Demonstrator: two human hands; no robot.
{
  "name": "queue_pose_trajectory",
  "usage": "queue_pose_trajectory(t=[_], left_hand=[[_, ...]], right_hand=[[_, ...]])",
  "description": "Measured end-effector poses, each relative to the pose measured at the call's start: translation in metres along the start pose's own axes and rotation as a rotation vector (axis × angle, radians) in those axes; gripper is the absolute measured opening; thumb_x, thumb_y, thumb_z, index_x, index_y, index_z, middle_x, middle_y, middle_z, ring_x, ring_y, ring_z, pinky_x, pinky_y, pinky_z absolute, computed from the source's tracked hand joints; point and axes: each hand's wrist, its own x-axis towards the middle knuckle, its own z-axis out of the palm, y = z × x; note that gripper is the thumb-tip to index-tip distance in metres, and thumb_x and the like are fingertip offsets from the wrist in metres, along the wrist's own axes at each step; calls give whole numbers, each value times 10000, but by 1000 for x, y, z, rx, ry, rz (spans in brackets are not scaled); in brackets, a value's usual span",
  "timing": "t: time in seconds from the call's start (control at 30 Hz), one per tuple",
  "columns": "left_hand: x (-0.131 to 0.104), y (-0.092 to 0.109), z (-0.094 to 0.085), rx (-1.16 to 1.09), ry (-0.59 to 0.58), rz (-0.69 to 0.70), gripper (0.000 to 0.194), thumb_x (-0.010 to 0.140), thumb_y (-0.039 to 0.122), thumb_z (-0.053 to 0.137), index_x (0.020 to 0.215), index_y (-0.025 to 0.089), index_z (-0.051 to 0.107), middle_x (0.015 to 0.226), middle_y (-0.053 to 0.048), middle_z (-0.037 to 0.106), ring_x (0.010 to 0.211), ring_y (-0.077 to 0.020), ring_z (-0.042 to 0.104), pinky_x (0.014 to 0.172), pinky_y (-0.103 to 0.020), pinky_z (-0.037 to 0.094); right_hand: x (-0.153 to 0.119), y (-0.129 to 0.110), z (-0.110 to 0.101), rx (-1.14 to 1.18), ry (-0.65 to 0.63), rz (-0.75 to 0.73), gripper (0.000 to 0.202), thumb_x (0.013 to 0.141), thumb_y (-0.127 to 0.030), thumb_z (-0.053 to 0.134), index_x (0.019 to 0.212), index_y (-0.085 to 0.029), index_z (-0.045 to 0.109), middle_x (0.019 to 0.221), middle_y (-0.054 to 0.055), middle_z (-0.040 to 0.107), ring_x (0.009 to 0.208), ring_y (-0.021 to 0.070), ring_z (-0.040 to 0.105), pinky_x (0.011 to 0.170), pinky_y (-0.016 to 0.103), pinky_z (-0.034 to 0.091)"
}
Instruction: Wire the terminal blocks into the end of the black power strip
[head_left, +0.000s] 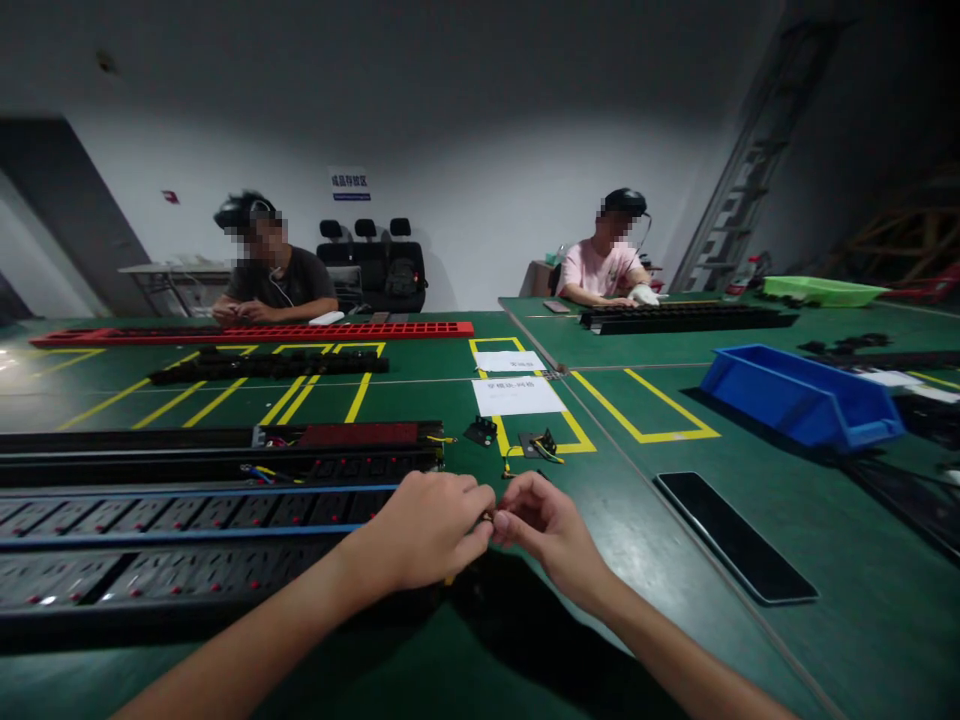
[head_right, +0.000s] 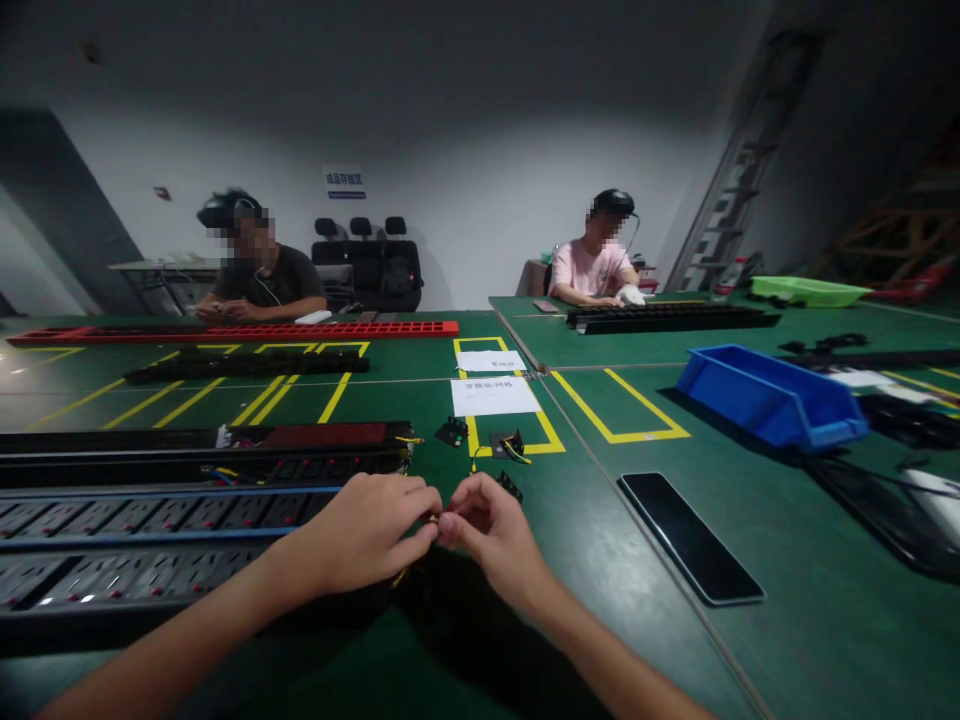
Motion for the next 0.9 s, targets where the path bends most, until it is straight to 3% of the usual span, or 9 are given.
queue_pose_trajectory(t=[0.1, 0.2, 0.3, 0.43, 0.6, 0.9], left_hand=[[9, -8, -7, -88, 10, 51, 160, 984, 298, 548, 1001, 235, 694, 949, -27, 721, 851, -203, 674, 678, -294, 444], [18, -31, -15, -170, 5, 82, 161, 974, 288, 562, 991, 236, 713, 982, -27, 738, 904, -189, 672, 764, -291, 451], [26, -63, -15, -184, 31, -40, 212, 962, 325, 559, 965, 213, 739, 975, -51, 739, 903, -196, 661, 775, -297, 452], [31, -94, 1, -149, 22, -226, 230, 937, 326, 552, 941, 194, 740, 957, -74, 734, 879, -208, 660, 784, -320, 462], [32, -100, 19, -110, -29, -223, 225, 930, 301, 531, 989, 216, 731, 1028, -77, 735, 971, -240, 664, 776, -333, 462], [28, -102, 16, -6, -51, -303, 170, 893, 306, 537, 914, 250, 696, 965, -56, 739, 866, -242, 662, 681, -323, 431]], right_hand=[[3, -5, -2, 17, 31, 7, 395, 791, -496, 853, 863, -235, 566, 743, -9, 675, 685, 167, 646, 659, 296, 513], [5, -6, -4, -11, 119, 32, 406, 796, -534, 830, 840, -223, 573, 730, -13, 646, 659, 162, 634, 625, 290, 503], [8, 2, -8, -70, 224, 75, 425, 783, -572, 806, 812, -210, 586, 683, -30, 578, 592, 138, 566, 529, 255, 437], [12, 15, -14, -128, 298, 149, 384, 756, -533, 789, 797, -205, 593, 653, -48, 528, 540, 113, 487, 476, 229, 372], [15, 25, -15, -213, 286, 161, 308, 775, -485, 731, 798, -210, 594, 649, -52, 506, 523, 111, 461, 449, 222, 337], [13, 28, -18, -281, 252, 198, 270, 808, -464, 688, 820, -216, 584, 638, -51, 484, 523, 112, 446, 447, 230, 332]])
